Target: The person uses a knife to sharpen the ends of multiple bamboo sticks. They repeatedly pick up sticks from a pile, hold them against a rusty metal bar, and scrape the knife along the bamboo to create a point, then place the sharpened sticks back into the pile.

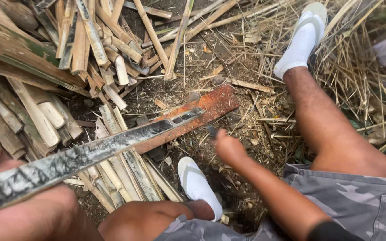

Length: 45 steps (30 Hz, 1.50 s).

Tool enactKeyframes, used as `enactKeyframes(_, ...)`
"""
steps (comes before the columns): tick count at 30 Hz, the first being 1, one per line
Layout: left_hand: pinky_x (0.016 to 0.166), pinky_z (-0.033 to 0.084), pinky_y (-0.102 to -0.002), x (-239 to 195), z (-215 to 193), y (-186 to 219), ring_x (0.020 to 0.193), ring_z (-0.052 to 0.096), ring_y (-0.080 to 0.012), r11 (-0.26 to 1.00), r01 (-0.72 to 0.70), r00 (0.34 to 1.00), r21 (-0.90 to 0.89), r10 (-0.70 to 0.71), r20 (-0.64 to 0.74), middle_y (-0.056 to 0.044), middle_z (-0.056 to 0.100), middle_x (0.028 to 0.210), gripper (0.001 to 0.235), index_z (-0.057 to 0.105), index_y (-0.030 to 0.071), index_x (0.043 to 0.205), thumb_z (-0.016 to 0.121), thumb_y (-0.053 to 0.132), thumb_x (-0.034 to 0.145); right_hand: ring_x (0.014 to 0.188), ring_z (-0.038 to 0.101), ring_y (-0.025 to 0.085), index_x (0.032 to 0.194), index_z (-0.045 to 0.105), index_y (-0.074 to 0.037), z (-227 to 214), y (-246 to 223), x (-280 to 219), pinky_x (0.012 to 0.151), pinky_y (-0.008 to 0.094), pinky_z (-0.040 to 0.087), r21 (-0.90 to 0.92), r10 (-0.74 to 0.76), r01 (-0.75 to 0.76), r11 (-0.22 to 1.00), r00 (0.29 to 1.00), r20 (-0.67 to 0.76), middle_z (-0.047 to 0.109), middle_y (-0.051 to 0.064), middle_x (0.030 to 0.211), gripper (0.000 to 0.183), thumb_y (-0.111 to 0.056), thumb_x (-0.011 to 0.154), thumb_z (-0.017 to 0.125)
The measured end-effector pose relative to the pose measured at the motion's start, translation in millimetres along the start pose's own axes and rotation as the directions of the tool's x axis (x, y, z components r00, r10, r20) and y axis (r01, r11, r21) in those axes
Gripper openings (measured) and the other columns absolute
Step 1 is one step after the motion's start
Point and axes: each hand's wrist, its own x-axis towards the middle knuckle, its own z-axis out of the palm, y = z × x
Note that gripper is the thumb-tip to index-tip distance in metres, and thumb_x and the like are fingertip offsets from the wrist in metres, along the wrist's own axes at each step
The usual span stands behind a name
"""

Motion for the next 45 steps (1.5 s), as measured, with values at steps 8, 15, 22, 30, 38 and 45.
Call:
enactKeyframes(8,0.063,0.045,-0.035,29.5,15.1,-3.3,0.072,0.053,-0.0229,0.987,0.139,0.987,-0.085,-0.131,0.091,-0.014,0.057,0.085,0.022,0.055,0.000,0.099,0.048,0.019,0.108,0.076,0.071,0.047,0.118,0.040,-0.002,51.7,86.0,14.9,0.069,0.056,0.057,-0.002,0.050,-0.050,0.999,0.998,-0.026,0.071,0.027,0.083,0.034,-0.032,0.104,0.049)
enactKeyframes(15,0.058,0.046,-0.036,29.9,29.9,18.2,0.065,0.053,-0.0220,0.991,0.109,0.991,-0.072,-0.103,0.083,-0.013,0.057,0.082,0.024,0.055,0.001,0.101,0.046,0.021,0.110,0.072,0.071,0.043,0.120,0.051,-0.006,-1.8,24.3,-36.6,0.068,0.053,0.054,0.147,0.030,-0.029,0.989,1.000,-0.002,0.069,0.020,0.074,0.038,-0.037,0.098,0.055)
enactKeyframes(22,0.054,0.040,-0.032,-11.0,47.5,37.1,0.060,0.044,-0.0195,0.999,-0.003,0.975,0.043,-0.006,0.220,-0.013,0.048,0.077,0.029,0.051,-0.002,0.099,0.047,0.020,0.115,0.060,0.069,0.039,0.116,0.058,-0.002,-69.0,-90.3,-177.4,0.056,0.048,0.052,0.492,-0.516,0.481,0.726,0.854,-0.072,0.067,0.020,0.067,0.032,-0.029,0.098,0.053)
enactKeyframes(30,0.055,0.038,-0.031,-9.3,48.8,26.3,0.061,0.044,-0.0206,0.997,-0.045,0.995,0.061,0.039,0.090,-0.014,0.045,0.076,0.027,0.053,-0.006,0.095,0.046,0.012,0.114,0.066,0.071,0.038,0.097,0.057,-0.004,48.1,23.5,-1.9,0.059,0.051,0.056,0.305,0.007,-0.016,0.952,1.000,0.031,0.068,0.015,0.072,0.055,-0.054,0.103,0.036)
enactKeyframes(38,0.054,0.043,-0.034,26.7,17.4,6.1,0.059,0.049,-0.0220,0.980,0.155,0.895,-0.126,-0.085,0.438,-0.013,0.046,0.075,0.029,0.050,0.000,0.101,0.038,0.020,0.119,0.059,0.064,0.036,0.107,0.057,0.000,-26.3,-36.4,-136.9,0.056,0.046,0.049,0.482,-0.410,0.412,0.774,0.905,-0.115,0.064,0.021,0.069,0.036,-0.034,0.100,0.050)
enactKeyframes(45,0.053,0.044,-0.036,16.7,20.2,11.9,0.054,0.049,-0.0223,0.971,0.197,0.839,-0.139,-0.093,0.536,-0.012,0.049,0.072,0.029,0.050,0.002,0.098,0.041,0.022,0.116,0.056,0.060,0.032,0.100,0.056,-0.002,-36.7,-60.3,-130.0,0.053,0.045,0.047,0.461,-0.405,0.433,0.775,0.899,-0.164,0.059,0.016,0.064,0.033,-0.034,0.103,0.049)
